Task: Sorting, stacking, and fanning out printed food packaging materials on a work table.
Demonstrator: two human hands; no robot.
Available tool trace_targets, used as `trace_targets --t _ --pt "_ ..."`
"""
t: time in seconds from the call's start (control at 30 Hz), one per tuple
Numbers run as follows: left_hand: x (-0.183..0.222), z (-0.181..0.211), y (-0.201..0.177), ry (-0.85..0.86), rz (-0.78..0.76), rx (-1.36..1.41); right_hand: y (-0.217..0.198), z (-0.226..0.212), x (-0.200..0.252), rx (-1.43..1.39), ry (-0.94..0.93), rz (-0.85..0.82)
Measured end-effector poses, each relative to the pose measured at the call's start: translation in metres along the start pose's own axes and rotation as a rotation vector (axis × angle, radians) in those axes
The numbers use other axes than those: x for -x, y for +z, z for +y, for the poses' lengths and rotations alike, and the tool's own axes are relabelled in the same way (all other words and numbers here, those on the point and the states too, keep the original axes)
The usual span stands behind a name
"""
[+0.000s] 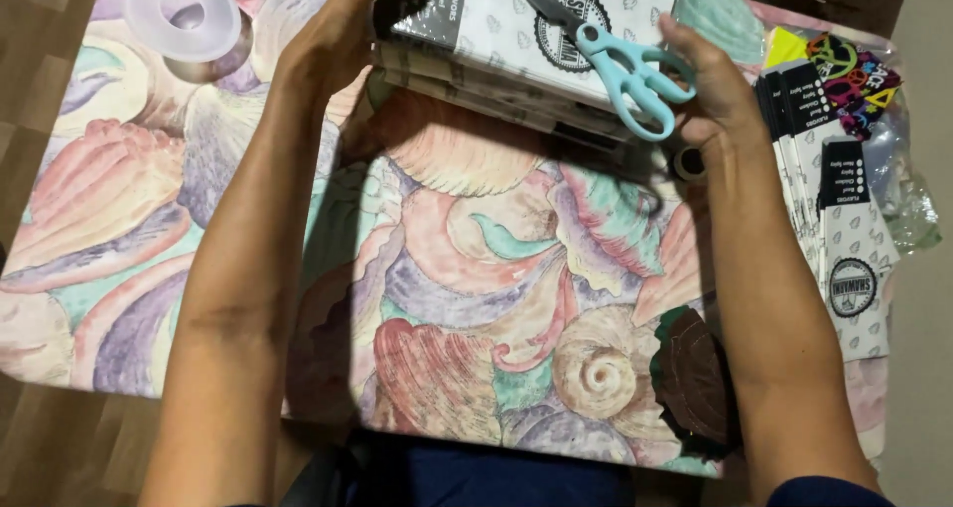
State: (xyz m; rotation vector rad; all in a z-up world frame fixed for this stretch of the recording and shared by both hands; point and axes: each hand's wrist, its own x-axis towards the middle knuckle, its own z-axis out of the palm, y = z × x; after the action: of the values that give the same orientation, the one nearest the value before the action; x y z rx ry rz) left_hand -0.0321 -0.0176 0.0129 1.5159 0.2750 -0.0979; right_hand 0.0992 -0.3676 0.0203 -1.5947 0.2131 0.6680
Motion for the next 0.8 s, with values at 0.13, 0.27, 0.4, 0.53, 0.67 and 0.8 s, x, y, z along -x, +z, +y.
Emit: trace_targets --t 0.13,0.27,0.4,0.53,0.67,0.8 --pt "-0.009 -0.005 -0.001 -0.006 0.024 -0.068 0.011 -0.009 0.014 -0.129 -0.053 -0.008" --pt "-0.011 -0.008 0.001 -0.065 0.025 -0.065 0.007 -0.001 0.012 -0.072 -0.038 0.052" --pt "-0.014 -0.016 0.000 0.053 0.069 -0.011 -0.001 0.006 0.014 -0.066 -0.139 -0.014" --pt "-0.010 -0.012 0.001 0.070 0.132 -0.058 -0.014 0.021 0.006 0.164 -0.497 0.005" --pt "-0.008 -0.018 0.001 0.091 0.138 -0.024 0.001 0.016 0.039 0.523 -0.877 0.105" --pt "-0.006 -0.019 0.003 0.024 0.155 0.056 0.009 0.013 0.045 0.770 -0.876 0.053"
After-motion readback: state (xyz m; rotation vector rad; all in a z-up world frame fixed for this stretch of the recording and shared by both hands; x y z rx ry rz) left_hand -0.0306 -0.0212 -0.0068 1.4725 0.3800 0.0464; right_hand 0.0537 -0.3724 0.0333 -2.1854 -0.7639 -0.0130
